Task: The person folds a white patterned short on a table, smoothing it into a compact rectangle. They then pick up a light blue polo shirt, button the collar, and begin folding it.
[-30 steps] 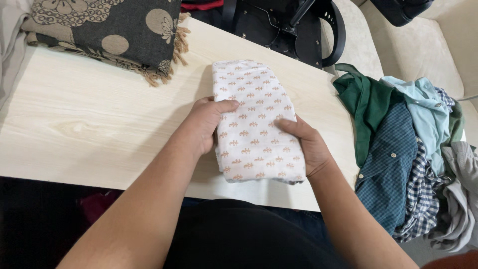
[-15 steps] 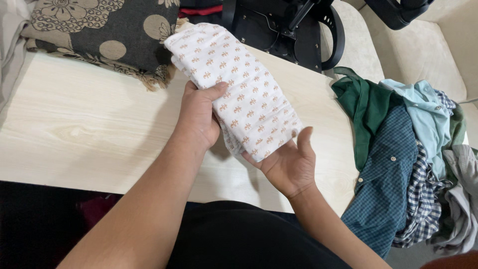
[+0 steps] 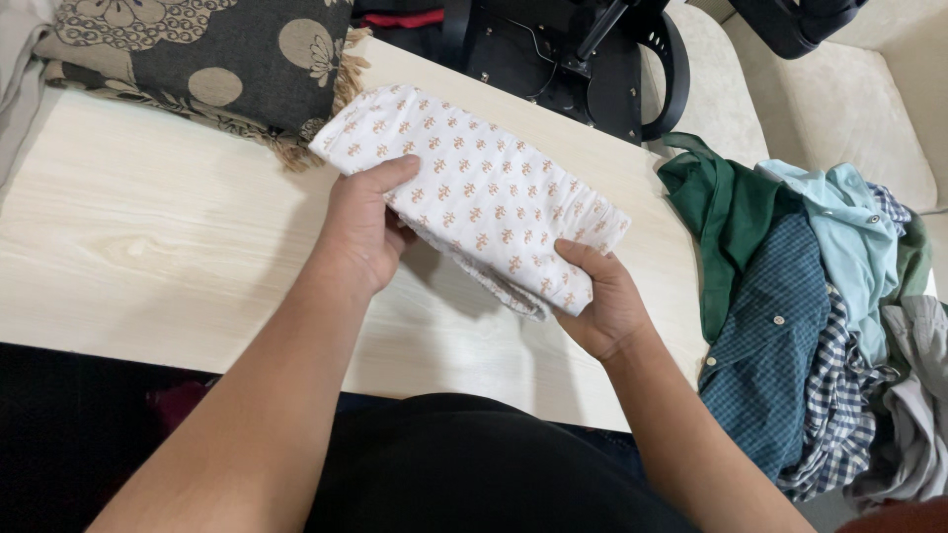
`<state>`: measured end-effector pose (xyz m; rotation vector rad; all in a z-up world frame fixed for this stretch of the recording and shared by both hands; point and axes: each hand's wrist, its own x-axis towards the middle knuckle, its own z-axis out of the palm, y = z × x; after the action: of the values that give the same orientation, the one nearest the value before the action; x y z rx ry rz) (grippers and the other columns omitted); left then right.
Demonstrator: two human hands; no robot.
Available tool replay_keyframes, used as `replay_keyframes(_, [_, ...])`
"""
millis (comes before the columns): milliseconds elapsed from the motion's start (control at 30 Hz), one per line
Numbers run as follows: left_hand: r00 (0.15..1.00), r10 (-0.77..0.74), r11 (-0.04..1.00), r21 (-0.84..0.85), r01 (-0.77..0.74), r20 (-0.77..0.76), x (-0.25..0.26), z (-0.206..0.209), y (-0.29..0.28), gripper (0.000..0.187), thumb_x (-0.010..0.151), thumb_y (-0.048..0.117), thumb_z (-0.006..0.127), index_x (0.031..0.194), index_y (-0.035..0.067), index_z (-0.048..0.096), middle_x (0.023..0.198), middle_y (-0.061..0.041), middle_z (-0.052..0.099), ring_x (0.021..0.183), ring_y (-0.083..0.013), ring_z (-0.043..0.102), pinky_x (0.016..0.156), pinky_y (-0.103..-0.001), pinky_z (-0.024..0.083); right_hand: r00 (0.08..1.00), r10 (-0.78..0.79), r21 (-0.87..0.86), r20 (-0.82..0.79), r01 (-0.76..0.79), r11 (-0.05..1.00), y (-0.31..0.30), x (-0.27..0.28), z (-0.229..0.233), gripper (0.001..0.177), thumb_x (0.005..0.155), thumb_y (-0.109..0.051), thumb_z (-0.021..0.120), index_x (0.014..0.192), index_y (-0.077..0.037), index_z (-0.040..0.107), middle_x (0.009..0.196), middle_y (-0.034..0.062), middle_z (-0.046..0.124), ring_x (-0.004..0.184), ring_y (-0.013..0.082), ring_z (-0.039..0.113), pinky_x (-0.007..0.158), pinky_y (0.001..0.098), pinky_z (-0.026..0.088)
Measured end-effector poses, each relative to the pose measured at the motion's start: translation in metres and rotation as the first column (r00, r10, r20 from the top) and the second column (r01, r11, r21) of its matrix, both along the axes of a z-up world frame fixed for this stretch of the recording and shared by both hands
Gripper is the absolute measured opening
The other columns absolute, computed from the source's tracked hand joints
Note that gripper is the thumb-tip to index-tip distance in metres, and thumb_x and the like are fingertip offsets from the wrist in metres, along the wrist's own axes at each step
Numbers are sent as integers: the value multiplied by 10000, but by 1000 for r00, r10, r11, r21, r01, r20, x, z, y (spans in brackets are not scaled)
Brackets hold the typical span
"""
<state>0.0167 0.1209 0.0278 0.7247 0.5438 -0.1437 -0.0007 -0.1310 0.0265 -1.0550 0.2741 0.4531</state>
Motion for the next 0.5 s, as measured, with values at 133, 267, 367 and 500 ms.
replay_keyframes(133, [997, -74, 995, 65, 76, -25, -5, -1, 4, 498, 884, 67, 629, 1364, -21, 530, 1313, -207, 640, 1205, -283, 635, 1035, -424, 549, 988, -92, 54, -122, 99, 994, -9, 6, -1, 671, 899, -294, 646, 1468, -6, 437, 1363, 218, 603, 1244, 340, 600, 1055, 522, 476])
replay_keyframes(267, [998, -25, 998, 54, 29, -60, -9, -12, -3, 537, 846, -19, 589, 1370, 12, 479, 1326, -186, 610, 1197, -269, 639, 1012, -434, 554, 984, -43, 45, -173, 51, 998, -11, -5, -7, 757, 874, -416, 634, 1496, -52, 402, 1384, 214, 587, 1236, 350, 608, 1027, 546, 482])
replay_keyframes(367, [997, 23, 999, 34, -21, -67, -12, -24, -6, 568, 832, -41, 574, 1384, 6, 450, 1336, -199, 603, 1210, -287, 646, 1019, -453, 558, 979, 45, -107, -198, -67, 992, -15, -7, -10, 706, 883, -241, 648, 1513, -83, 370, 1420, 199, 561, 1258, 325, 604, 1063, 531, 502])
replay_keyframes(500, [998, 68, 997, -27, -68, -6, -20, -41, -11, 594, 812, -55, 590, 1395, -37, 481, 1351, -210, 625, 1220, -306, 650, 1031, -487, 541, 984, 72, -150, -165, -97, 984, -20, 0, -12, 711, 859, -13, 640, 1507, -99, 362, 1423, 184, 566, 1267, 308, 610, 1056, 476, 473])
